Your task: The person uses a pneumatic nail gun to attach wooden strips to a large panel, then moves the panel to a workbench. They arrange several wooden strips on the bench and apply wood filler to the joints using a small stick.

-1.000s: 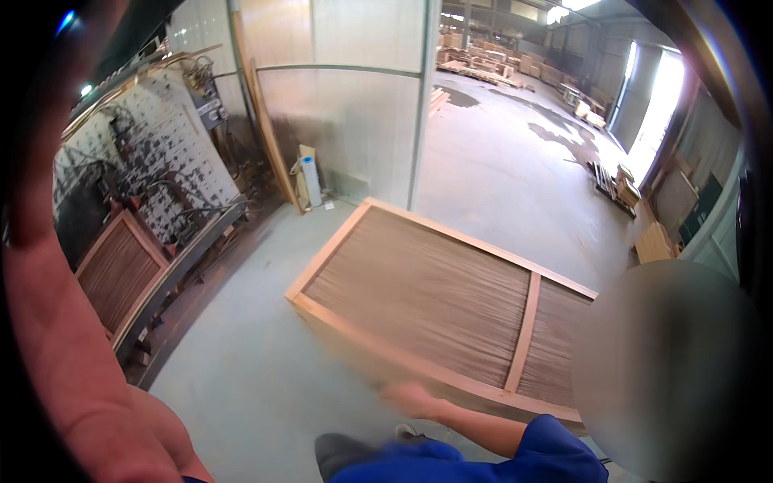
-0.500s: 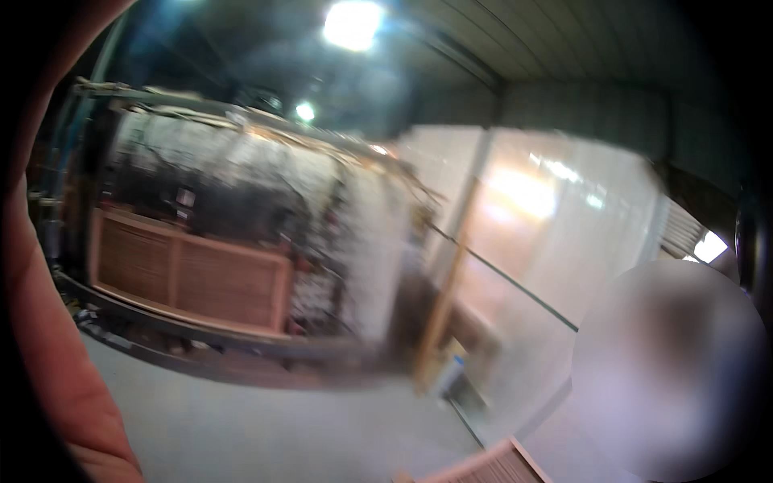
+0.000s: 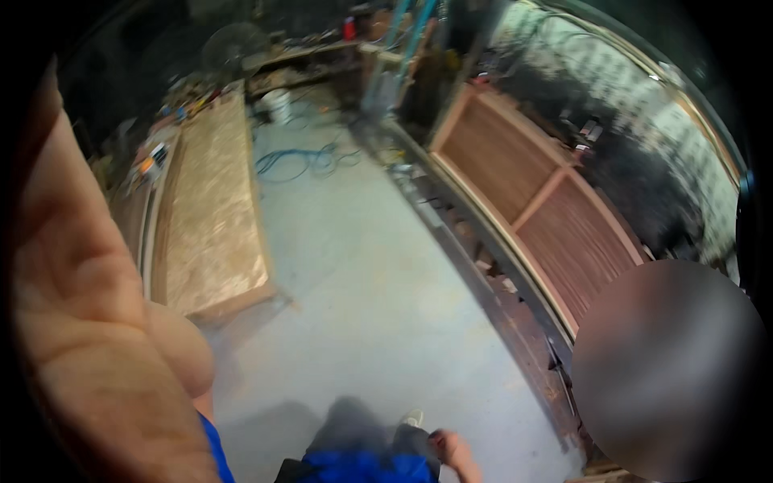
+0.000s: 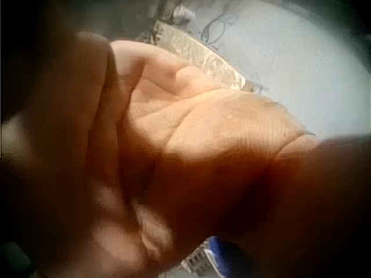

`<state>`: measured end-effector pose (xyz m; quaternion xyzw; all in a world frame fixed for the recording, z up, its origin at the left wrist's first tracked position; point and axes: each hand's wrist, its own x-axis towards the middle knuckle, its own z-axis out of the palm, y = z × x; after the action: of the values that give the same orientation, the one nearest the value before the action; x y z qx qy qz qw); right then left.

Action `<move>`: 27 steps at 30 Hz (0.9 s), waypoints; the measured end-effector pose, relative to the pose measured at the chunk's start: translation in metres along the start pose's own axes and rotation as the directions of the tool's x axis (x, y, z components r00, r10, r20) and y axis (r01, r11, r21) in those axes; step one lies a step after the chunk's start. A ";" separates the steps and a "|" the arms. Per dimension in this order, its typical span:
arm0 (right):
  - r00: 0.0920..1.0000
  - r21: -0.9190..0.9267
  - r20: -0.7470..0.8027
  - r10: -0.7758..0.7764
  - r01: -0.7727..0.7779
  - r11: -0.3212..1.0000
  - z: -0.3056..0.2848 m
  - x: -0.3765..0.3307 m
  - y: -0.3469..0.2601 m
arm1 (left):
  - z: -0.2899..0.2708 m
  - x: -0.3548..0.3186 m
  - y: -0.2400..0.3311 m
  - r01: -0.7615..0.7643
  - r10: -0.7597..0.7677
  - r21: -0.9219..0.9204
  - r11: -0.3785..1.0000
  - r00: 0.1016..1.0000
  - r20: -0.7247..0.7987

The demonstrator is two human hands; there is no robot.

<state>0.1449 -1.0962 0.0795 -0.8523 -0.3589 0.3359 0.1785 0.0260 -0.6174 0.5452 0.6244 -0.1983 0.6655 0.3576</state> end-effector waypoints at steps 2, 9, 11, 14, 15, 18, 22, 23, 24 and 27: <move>0.996 -0.015 0.051 -0.071 0.072 0.997 -0.081 0.056 -0.034 | -0.052 -0.004 0.001 -0.032 0.042 0.190 0.981 0.998 -0.049; 0.908 -0.322 0.190 -0.374 0.417 0.850 -0.173 0.321 0.009 | -0.148 -0.003 -0.030 -0.096 0.161 0.510 0.855 0.983 -0.085; 0.886 -0.258 0.221 -0.408 0.457 0.851 -0.163 0.411 -0.019 | -0.172 0.017 -0.039 -0.104 0.182 0.610 0.785 0.981 -0.067; 0.827 -0.208 0.345 -0.443 0.528 0.823 -0.176 0.485 -0.123 | -0.206 0.033 -0.082 -0.035 0.164 0.723 0.690 0.980 -0.109; 0.826 -0.210 0.367 -0.428 0.522 0.827 -0.191 0.513 -0.133 | -0.228 0.029 -0.123 0.009 0.163 0.710 0.704 0.971 -0.173; 0.764 -0.145 0.523 -0.379 0.518 0.843 -0.205 0.571 -0.224 | -0.267 0.034 -0.214 0.256 0.060 0.740 0.622 0.927 -0.371; 0.731 -0.166 0.603 -0.320 0.507 0.846 -0.224 0.696 -0.274 | -0.285 -0.050 -0.367 0.798 -0.283 0.506 0.329 0.594 -0.753; 0.719 -0.180 0.618 -0.318 0.524 0.832 -0.224 0.739 -0.278 | -0.293 -0.083 -0.401 0.912 -0.403 0.376 0.162 0.409 -0.819; 0.680 -0.207 0.630 -0.374 0.612 0.763 -0.220 0.772 -0.288 | -0.294 -0.120 -0.422 0.950 -0.494 0.289 0.121 0.310 -0.813; 0.641 -0.273 0.720 -0.266 0.614 0.741 -0.205 0.878 -0.366 | -0.282 -0.220 -0.465 0.983 -0.611 0.094 -0.155 -0.021 -0.791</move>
<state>0.5621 -0.2186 0.0345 -0.5813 -0.6742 0.4443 -0.1003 0.1606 -0.1577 0.2061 0.4655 0.6317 0.3908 0.4811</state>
